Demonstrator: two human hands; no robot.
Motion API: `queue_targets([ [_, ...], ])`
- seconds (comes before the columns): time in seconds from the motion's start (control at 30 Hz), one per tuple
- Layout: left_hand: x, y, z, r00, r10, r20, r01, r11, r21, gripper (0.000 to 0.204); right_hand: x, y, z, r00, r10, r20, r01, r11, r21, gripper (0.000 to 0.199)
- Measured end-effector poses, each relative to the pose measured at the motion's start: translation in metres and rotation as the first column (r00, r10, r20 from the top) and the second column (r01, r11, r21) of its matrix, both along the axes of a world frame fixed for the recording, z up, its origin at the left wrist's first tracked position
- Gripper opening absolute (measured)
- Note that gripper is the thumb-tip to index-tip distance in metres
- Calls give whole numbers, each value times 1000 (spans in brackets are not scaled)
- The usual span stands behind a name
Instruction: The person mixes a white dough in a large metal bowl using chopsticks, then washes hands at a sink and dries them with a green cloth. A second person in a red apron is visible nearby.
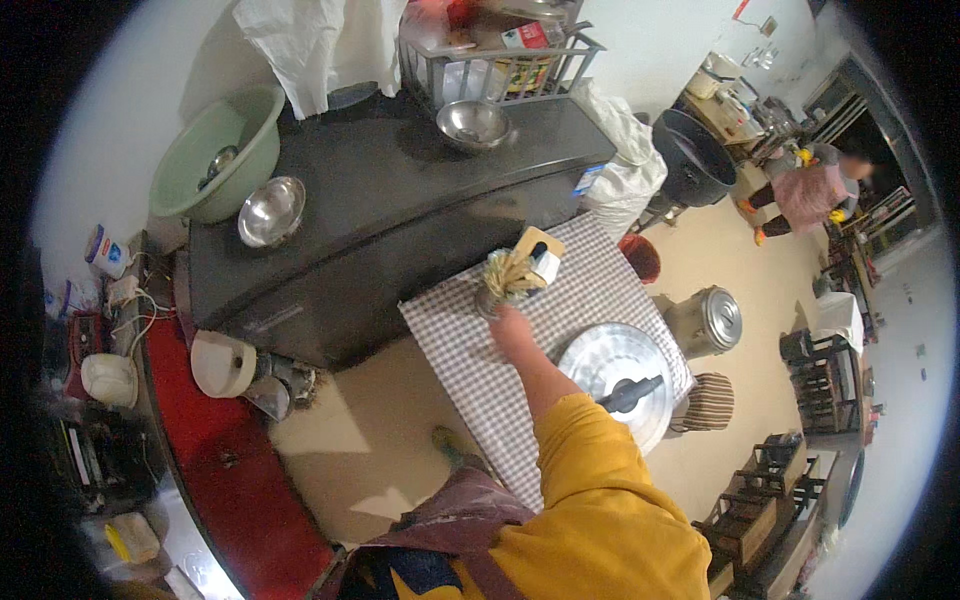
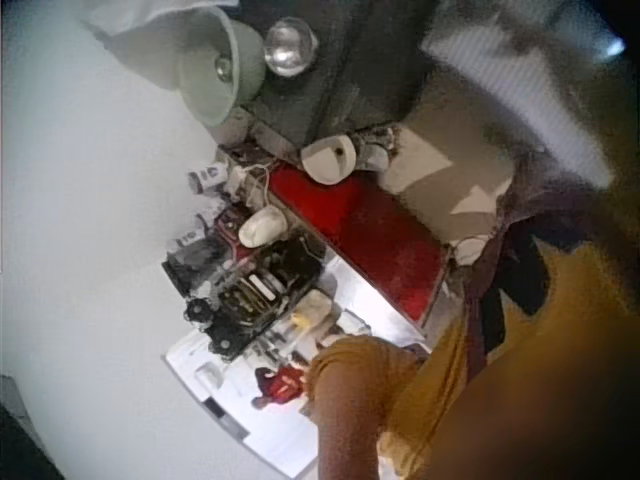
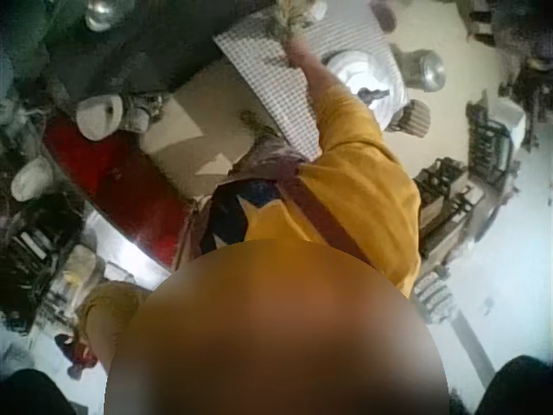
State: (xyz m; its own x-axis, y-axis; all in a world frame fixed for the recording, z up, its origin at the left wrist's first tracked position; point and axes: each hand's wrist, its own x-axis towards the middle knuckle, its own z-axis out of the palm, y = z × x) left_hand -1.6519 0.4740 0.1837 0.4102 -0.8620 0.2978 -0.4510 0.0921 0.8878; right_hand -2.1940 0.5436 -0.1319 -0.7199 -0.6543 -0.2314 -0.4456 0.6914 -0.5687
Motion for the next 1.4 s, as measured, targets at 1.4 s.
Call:
queue_targets([
  [1.4, 96, 468, -88, 936, 79, -342, 127, 831, 541, 37, 535, 163, 273, -624, 593, 508, -659, -50, -751, 15],
])
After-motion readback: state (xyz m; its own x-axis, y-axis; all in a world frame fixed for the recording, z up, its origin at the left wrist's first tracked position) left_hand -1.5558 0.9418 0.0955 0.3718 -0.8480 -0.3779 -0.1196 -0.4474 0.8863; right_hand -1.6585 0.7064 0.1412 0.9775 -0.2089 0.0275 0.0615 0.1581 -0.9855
